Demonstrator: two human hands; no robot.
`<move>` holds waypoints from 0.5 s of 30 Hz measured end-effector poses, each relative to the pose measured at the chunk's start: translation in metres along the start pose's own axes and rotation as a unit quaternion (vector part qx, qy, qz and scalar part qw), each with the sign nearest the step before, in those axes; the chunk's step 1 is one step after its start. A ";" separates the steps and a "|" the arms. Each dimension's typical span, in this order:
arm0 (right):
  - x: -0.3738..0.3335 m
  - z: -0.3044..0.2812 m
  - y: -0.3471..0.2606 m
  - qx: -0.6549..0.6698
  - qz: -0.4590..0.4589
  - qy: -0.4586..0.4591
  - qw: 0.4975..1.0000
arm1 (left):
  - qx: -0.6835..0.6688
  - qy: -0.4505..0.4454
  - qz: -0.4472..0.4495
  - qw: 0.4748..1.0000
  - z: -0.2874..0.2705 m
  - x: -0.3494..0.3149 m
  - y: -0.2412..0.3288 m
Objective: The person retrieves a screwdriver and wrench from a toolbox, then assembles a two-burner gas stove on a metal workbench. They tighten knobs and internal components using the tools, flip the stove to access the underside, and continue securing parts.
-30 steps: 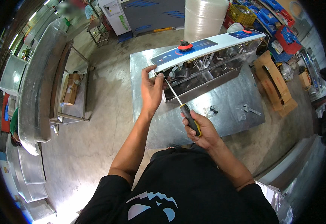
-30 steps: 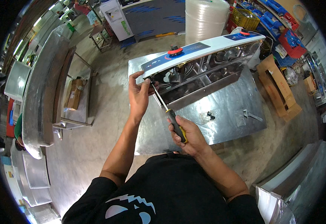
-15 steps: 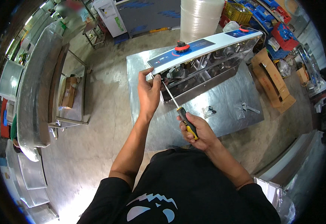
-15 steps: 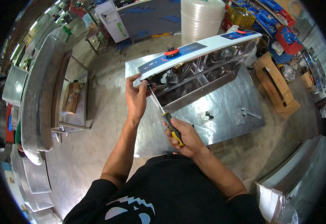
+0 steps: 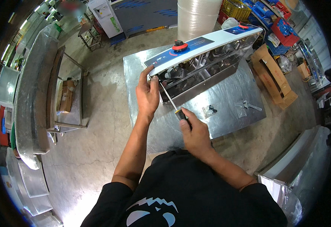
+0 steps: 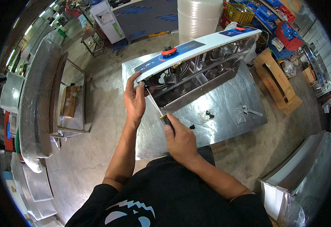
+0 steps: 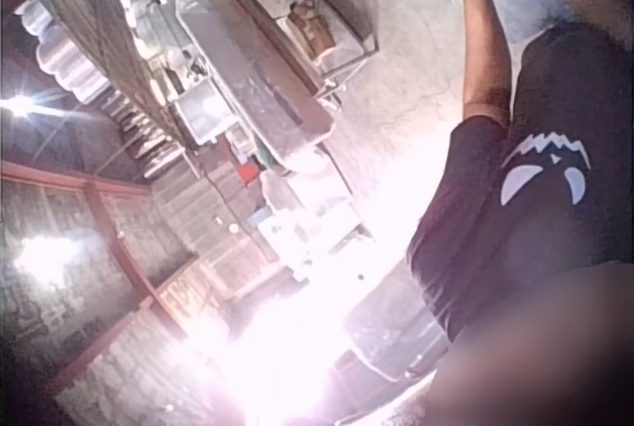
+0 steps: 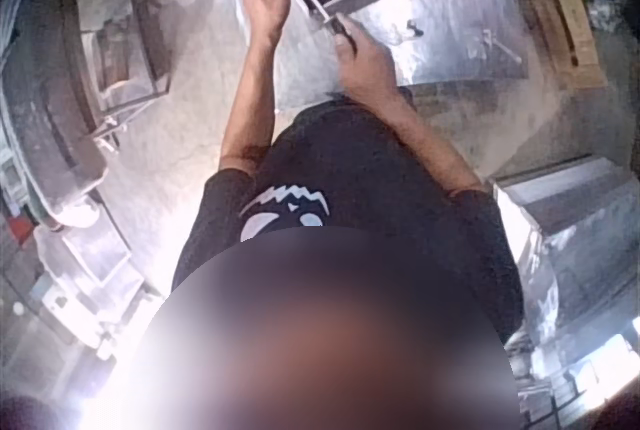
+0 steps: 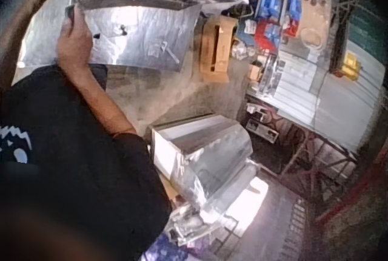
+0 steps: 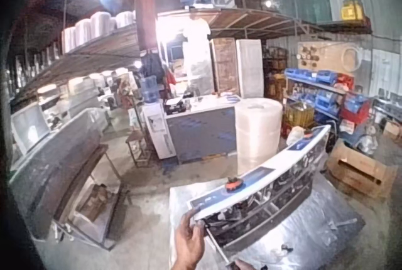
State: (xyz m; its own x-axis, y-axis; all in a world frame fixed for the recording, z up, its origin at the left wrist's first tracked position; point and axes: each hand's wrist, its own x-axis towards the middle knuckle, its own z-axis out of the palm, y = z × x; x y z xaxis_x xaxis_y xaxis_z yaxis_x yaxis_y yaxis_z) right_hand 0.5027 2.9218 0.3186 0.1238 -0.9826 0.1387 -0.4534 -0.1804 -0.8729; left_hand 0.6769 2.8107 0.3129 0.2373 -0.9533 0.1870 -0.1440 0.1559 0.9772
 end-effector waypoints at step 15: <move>0.000 -0.007 0.003 0.003 0.014 -0.021 1.000 | -0.092 0.002 -0.016 0.996 0.003 0.000 -0.002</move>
State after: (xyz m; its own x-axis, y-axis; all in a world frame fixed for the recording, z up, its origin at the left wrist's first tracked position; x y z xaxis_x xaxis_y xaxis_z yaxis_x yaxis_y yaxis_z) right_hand 0.4954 2.9214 0.3190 0.1482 -0.9844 0.0944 -0.4520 -0.1523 -0.8789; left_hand 0.6747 2.8098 0.3110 0.2420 -0.9578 0.1550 0.0429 0.1702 0.9845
